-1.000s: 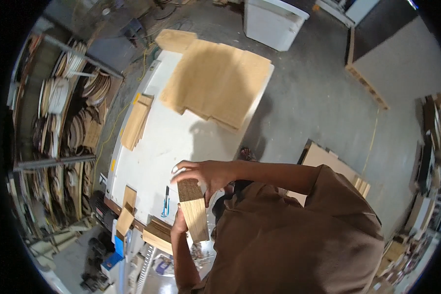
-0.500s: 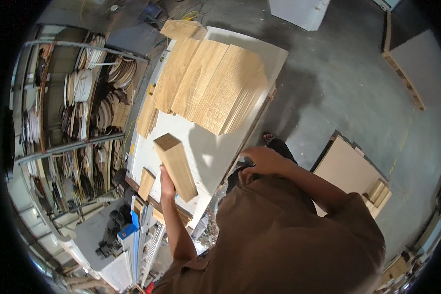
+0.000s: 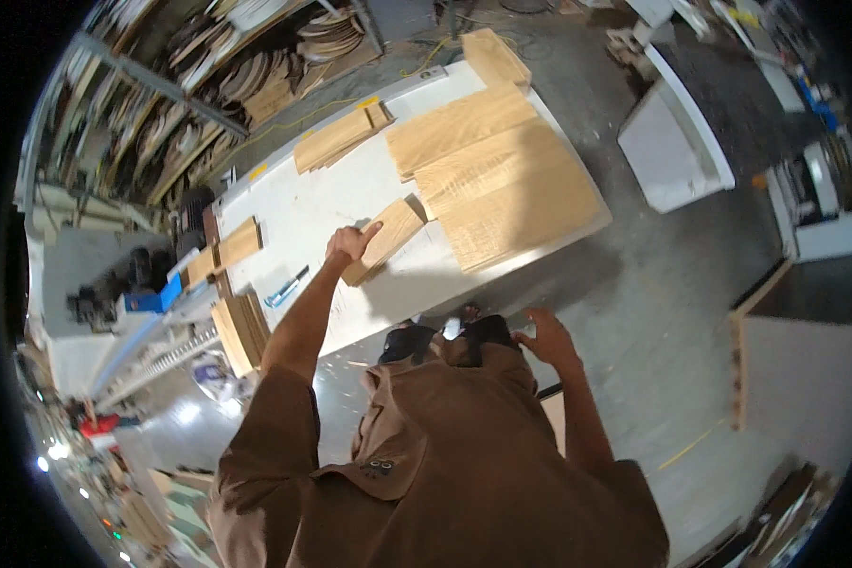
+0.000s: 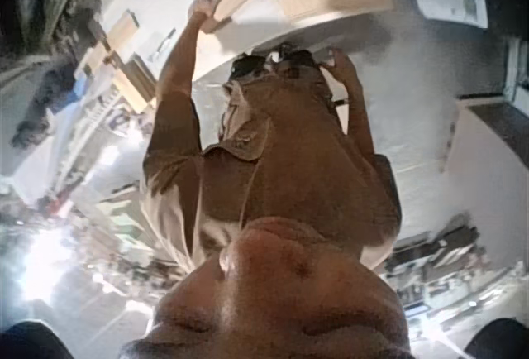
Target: The person is inspecting and sorting small wooden blocks, using a utility knife to trim or clean some of the pieces.
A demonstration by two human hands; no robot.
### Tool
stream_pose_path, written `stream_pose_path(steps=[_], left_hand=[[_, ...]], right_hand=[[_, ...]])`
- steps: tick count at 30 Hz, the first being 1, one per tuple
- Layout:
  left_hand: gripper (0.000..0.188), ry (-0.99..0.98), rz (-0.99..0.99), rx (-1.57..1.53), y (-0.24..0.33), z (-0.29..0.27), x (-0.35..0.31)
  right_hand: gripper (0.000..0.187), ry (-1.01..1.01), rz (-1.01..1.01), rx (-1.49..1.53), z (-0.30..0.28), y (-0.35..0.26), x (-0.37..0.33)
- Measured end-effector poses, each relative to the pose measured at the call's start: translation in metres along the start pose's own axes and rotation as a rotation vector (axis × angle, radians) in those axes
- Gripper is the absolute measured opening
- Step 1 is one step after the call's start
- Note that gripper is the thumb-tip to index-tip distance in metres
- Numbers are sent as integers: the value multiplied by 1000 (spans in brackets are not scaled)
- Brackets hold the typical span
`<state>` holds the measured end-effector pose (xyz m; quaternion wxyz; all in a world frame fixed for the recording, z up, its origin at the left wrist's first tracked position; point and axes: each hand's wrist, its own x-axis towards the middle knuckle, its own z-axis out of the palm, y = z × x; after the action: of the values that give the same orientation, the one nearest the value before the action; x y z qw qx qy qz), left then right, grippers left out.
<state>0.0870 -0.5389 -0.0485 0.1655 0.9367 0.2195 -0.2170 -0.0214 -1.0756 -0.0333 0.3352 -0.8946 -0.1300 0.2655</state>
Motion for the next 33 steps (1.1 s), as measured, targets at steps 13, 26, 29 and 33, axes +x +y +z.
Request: stream_pose_path(steps=[13,26,29,33], left_hand=[[108,-103,114,10,36,-17,52],[109,-168,144,9,38,-26,74],[106,-211,145,3,45,-32,72],[105,-234,113,-28,39,-35,67]], right_hand=[[70,32,6,435,41,37,41],[60,93,210,1598,77,-6,113],[66,184,192,1859,86,-11,125],[64,212,59,1996,92,-26,129]])
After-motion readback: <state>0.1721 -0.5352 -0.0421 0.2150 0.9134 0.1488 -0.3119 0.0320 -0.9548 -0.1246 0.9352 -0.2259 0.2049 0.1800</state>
